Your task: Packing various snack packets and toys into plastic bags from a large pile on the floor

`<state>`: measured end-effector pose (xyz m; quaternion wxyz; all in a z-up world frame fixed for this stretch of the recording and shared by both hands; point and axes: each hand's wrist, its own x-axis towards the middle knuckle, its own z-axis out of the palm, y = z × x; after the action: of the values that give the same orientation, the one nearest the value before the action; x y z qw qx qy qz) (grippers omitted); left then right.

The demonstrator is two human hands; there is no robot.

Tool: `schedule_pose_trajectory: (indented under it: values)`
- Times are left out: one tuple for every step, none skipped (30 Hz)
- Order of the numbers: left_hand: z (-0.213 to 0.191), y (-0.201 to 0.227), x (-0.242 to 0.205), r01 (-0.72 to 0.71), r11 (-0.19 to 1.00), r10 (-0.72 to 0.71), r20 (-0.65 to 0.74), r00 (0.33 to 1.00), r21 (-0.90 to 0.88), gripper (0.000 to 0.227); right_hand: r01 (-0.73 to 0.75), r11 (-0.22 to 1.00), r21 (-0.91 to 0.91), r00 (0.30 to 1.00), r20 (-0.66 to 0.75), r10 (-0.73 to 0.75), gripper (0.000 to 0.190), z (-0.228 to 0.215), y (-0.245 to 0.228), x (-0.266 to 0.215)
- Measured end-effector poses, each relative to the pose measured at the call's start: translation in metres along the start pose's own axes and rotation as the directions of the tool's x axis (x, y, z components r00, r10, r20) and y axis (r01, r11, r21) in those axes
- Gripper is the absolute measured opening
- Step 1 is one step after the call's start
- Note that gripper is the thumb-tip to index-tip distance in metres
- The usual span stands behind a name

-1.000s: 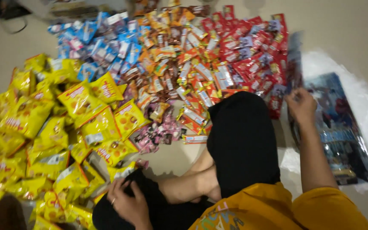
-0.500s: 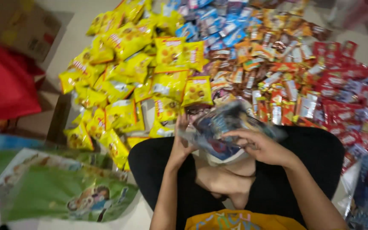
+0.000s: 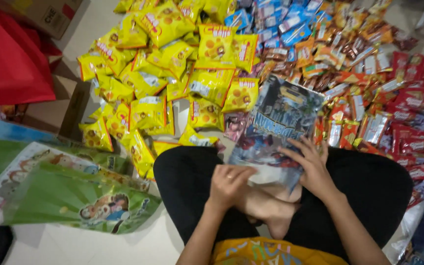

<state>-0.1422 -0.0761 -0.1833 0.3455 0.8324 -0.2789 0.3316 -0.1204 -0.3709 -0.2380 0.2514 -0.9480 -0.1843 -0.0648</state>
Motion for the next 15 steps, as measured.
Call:
schedule_pose_trajectory:
  values:
    - [-0.002, 0.012, 0.007, -0.014, 1.000, 0.014, -0.002, 1.000, 0.020, 0.018, 0.046, 0.998, 0.037, 0.998, -0.037, -0.044, 0.069, 0.007, 0.006, -0.004]
    - [-0.004, 0.024, 0.015, -0.030, 0.999, 0.030, -0.003, 1.000, 0.035, 0.017, 0.088, 0.994, 0.069, 0.994, -0.076, -0.083, 0.051, 0.013, 0.011, -0.008]
    - [-0.006, 0.023, 0.012, -0.022, 0.999, 0.022, 0.005, 1.000, 0.033, 0.017, 0.083, 0.994, 0.075, 0.995, -0.068, -0.077, 0.051, 0.013, 0.011, -0.011]
    - [-0.007, 0.016, 0.014, -0.060, 0.996, 0.061, -0.006, 0.998, 0.064, 0.016, 0.047, 0.963, 0.265, 0.997, -0.072, -0.029, 0.035, 0.013, 0.014, -0.006]
    - [-0.009, 0.011, 0.016, -0.098, 0.991, 0.100, -0.015, 0.995, 0.095, 0.017, 0.013, 0.895, 0.446, 0.998, -0.065, 0.018, 0.026, 0.012, 0.016, -0.001]
    - [-0.020, 0.007, 0.033, -0.101, 0.990, 0.103, -0.014, 0.995, 0.095, 0.017, 0.013, 0.895, 0.446, 0.997, -0.069, 0.019, 0.026, 0.016, 0.023, -0.002]
    - [-0.030, 0.003, 0.050, 0.175, 0.973, -0.154, 0.135, 0.979, -0.154, 0.057, -0.010, 0.786, 0.618, 1.000, -0.014, 0.024, 0.033, 0.020, 0.031, -0.003]
    - [-0.042, 0.000, 0.067, 0.462, 0.820, -0.350, 0.343, 0.872, -0.338, 0.102, -0.046, 0.644, 0.764, 0.999, 0.042, 0.022, 0.046, 0.024, 0.036, -0.007]
    - [-0.037, -0.011, 0.059, 0.462, 0.820, -0.346, 0.350, 0.870, -0.337, 0.102, -0.049, 0.641, 0.766, 0.999, 0.040, 0.029, 0.046, 0.019, 0.030, -0.005]
    - [-0.030, -0.023, 0.053, 0.490, 0.811, -0.289, 0.508, 0.811, -0.320, 0.092, -0.125, 0.634, 0.763, 0.992, 0.100, 0.075, 0.033, 0.014, 0.025, 0.001]
    - [-0.024, -0.036, 0.048, 0.514, 0.805, -0.224, 0.650, 0.726, -0.296, 0.083, -0.200, 0.623, 0.756, 0.980, 0.160, 0.120, 0.022, 0.009, 0.020, 0.007]
    - [-0.011, -0.039, 0.045, 0.514, 0.806, -0.227, 0.650, 0.726, -0.293, 0.083, -0.198, 0.622, 0.758, 0.980, 0.161, 0.117, 0.022, 0.018, 0.020, 0.005]
    - [0.001, -0.043, 0.042, 0.578, 0.801, -0.325, 0.697, 0.639, -0.155, 0.052, -0.262, 0.494, 0.829, 0.961, 0.175, 0.215, 0.024, 0.028, 0.020, 0.004]
    - [0.013, -0.046, 0.038, 0.628, 0.778, -0.424, 0.728, 0.539, -0.012, 0.023, -0.313, 0.350, 0.883, 0.928, 0.206, 0.310, 0.031, 0.038, 0.019, 0.000]
    - [0.032, -0.066, 0.022, 0.630, 0.776, -0.427, 0.729, 0.536, -0.009, 0.023, -0.315, 0.346, 0.884, 0.927, 0.210, 0.310, 0.031, 0.059, 0.048, -0.007]
